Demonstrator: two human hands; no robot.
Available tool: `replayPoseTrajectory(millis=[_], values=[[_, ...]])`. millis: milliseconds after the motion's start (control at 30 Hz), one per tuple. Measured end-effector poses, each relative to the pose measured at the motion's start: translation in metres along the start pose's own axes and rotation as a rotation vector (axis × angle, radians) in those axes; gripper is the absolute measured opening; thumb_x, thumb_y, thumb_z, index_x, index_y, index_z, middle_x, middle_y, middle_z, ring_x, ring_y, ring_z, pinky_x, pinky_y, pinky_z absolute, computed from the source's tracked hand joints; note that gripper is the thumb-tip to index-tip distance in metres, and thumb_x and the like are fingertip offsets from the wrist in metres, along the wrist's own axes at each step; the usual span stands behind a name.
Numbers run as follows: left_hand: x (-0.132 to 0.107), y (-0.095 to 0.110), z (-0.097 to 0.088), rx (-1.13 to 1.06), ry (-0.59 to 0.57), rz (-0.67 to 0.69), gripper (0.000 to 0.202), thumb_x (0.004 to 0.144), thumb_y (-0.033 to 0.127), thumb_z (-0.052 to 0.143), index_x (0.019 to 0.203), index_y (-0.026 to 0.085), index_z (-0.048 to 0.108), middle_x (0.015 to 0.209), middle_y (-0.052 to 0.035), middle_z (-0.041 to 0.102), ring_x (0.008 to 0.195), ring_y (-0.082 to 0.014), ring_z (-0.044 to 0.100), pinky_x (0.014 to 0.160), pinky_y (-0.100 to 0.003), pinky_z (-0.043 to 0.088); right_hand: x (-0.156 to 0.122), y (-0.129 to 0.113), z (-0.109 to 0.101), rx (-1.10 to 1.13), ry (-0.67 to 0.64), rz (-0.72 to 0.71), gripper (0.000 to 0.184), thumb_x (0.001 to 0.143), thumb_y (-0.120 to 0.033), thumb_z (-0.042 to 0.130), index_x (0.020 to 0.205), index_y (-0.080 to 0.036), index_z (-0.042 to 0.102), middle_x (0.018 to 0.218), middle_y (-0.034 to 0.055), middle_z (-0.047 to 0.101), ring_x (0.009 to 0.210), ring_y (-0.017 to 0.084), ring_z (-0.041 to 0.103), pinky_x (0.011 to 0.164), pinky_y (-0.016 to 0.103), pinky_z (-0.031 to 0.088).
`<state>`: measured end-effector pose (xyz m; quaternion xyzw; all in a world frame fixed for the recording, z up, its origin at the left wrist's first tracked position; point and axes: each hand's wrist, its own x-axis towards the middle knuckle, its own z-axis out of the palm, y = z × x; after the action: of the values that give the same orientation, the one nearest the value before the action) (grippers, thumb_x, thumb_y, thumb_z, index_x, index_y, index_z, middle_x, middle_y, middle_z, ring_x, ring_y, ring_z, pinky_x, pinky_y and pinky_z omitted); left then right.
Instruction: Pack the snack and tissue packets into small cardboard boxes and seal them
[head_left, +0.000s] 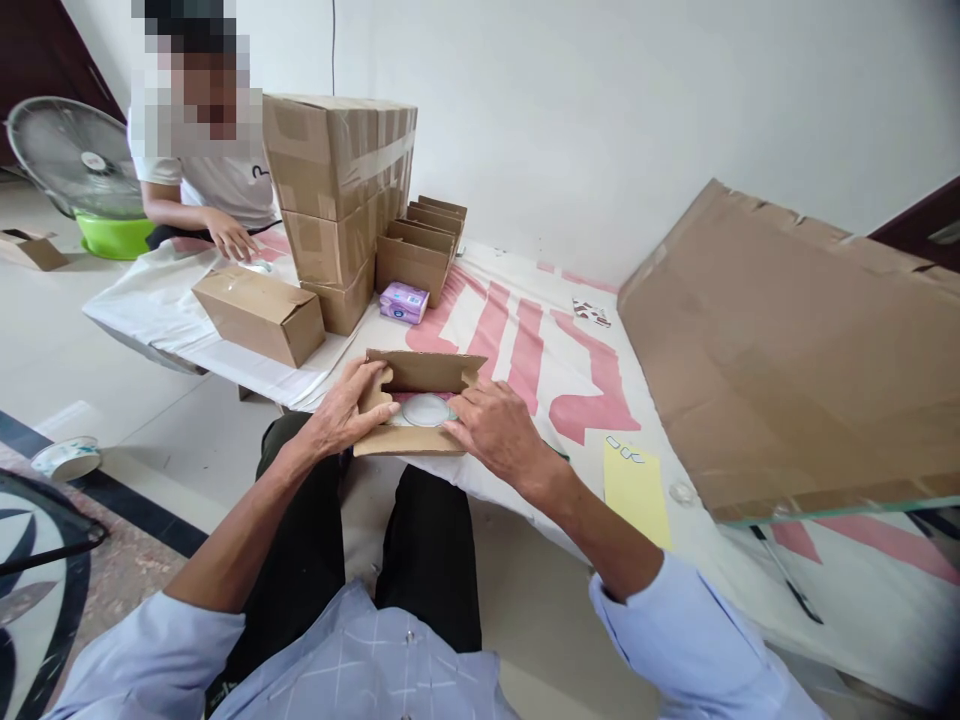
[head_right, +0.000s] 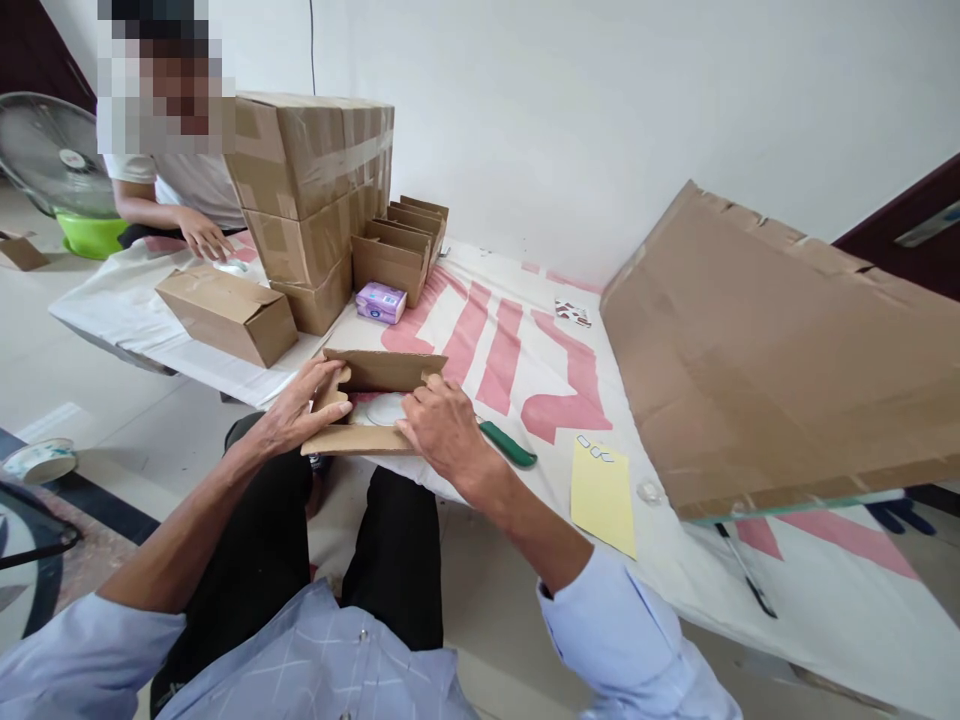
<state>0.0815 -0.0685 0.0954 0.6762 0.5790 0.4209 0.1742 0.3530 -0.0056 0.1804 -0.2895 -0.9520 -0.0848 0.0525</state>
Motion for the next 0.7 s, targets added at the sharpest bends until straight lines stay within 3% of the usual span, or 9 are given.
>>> replayPoseTrajectory(millis=[167, 333, 400, 533, 700], values=[[-0.008, -0.023, -0.011, -0.153, -0.100, 0.004, 0.101, 0.086, 0.084, 0.077, 0.166, 0.025, 0.055, 0.181, -0.0177, 0.035, 0.170, -0.0483, 0.027, 0.135, -0.059, 0.039, 0.057, -0.005, -0.008, -0.063, -0.297, -0.111, 0.021, 0.101, -0.031, 0.078, 0.115, -0.016, 0.080, 0.116, 0.0169, 0.080, 0.113, 0.032, 0.071, 0.093, 0.040, 0.052], [-0.016, -0.051, -0.019, -0.330, -0.241, 0.055, 0.133, 0.065, 0.090, 0.090, 0.175, 0.035, 0.041, 0.187, -0.0176, 0.022, 0.170, -0.0514, 0.027, 0.126, -0.062, 0.050, 0.088, -0.014, 0.005, -0.092, -0.573, -0.122, 0.028, 0.099, -0.024, 0.077, 0.123, -0.012, 0.080, 0.123, 0.0202, 0.082, 0.113, 0.035, 0.079, 0.087, 0.039, 0.055], [-0.020, -0.054, -0.015, -0.321, -0.262, 0.049, 0.140, 0.062, 0.081, 0.098, 0.178, 0.037, 0.034, 0.185, -0.0184, 0.024, 0.169, -0.0506, 0.030, 0.124, -0.062, 0.051, 0.095, -0.017, 0.013, -0.104, -0.608, -0.125, 0.028, 0.097, -0.019, 0.076, 0.124, -0.012, 0.080, 0.124, 0.0205, 0.083, 0.114, 0.035, 0.080, 0.088, 0.039, 0.056], [-0.024, -0.052, 0.000, -0.241, -0.202, 0.036, 0.133, 0.075, 0.052, 0.101, 0.181, 0.038, 0.022, 0.181, -0.0199, 0.029, 0.165, -0.0468, 0.036, 0.118, -0.061, 0.056, 0.097, -0.014, 0.020, -0.085, -0.620, -0.147, 0.026, 0.097, -0.018, 0.075, 0.122, -0.012, 0.080, 0.127, 0.0207, 0.081, 0.119, 0.035, 0.078, 0.094, 0.039, 0.057], [-0.021, -0.050, 0.009, -0.223, -0.133, 0.073, 0.132, 0.075, 0.034, 0.096, 0.182, 0.035, 0.019, 0.177, -0.0196, 0.034, 0.162, -0.0454, 0.040, 0.121, -0.059, 0.055, 0.084, 0.004, 0.010, 0.010, -0.477, -0.140, 0.032, 0.099, -0.028, 0.076, 0.128, -0.015, 0.075, 0.132, 0.0182, 0.078, 0.124, 0.036, 0.074, 0.098, 0.041, 0.055]])
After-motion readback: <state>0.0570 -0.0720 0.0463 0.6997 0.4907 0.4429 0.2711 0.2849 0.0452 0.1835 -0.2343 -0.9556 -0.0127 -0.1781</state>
